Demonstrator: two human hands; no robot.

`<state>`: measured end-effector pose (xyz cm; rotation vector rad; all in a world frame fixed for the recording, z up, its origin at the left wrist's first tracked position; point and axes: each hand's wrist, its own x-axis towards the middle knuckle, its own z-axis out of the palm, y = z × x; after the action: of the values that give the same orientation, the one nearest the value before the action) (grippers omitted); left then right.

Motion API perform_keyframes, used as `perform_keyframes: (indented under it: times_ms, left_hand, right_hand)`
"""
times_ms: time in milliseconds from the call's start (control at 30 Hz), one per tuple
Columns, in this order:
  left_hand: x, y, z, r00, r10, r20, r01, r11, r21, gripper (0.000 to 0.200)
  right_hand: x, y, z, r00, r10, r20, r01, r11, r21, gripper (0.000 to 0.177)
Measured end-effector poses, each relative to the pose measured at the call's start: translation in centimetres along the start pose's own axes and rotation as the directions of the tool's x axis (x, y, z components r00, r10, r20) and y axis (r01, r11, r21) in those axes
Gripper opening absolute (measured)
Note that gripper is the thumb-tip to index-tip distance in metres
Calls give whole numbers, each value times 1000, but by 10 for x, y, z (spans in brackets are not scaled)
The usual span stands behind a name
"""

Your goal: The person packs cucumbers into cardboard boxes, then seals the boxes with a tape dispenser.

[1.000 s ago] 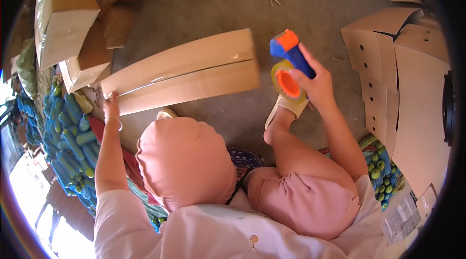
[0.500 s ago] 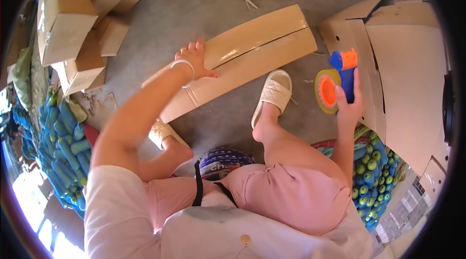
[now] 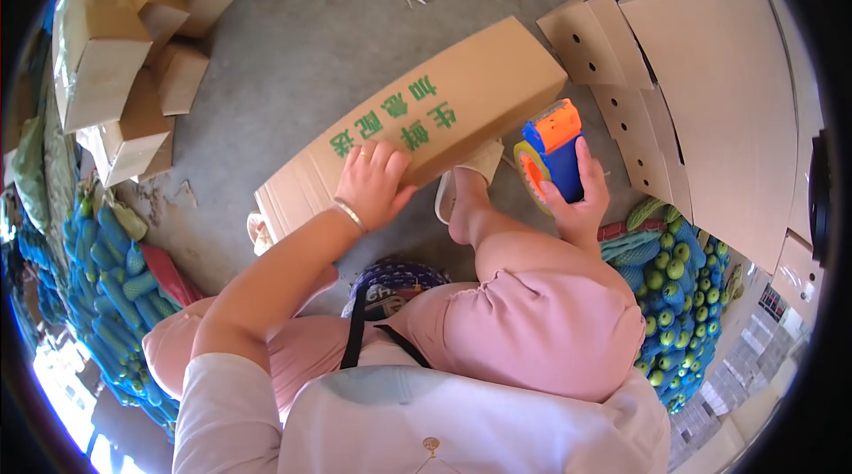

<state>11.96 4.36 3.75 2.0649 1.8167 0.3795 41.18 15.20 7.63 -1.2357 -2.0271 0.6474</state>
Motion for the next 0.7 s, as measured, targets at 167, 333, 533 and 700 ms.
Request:
perform_keyframes:
  times_ms: [167,333,533,700]
  left_hand:
    - [55,1,-9,1000,10,-12,-12,983,-182,34]
    - [83,-10,-15,947,-180,264,315,671,-672,37]
    - [83,-2,10,999,-35,34,37,996,-75,69]
    - [85,-2,4,986,-83,145,89,995,-38,75]
  right_hand:
    - [0,1,3,997,-26,66,24,999,24,72]
    - [12,-1,12,983,62,174,-67,998,22,75]
    - [26,-4,27,879,381,287,-446,870,212,81]
    - [29,-19,40,839,355,413,-479,841,251,86]
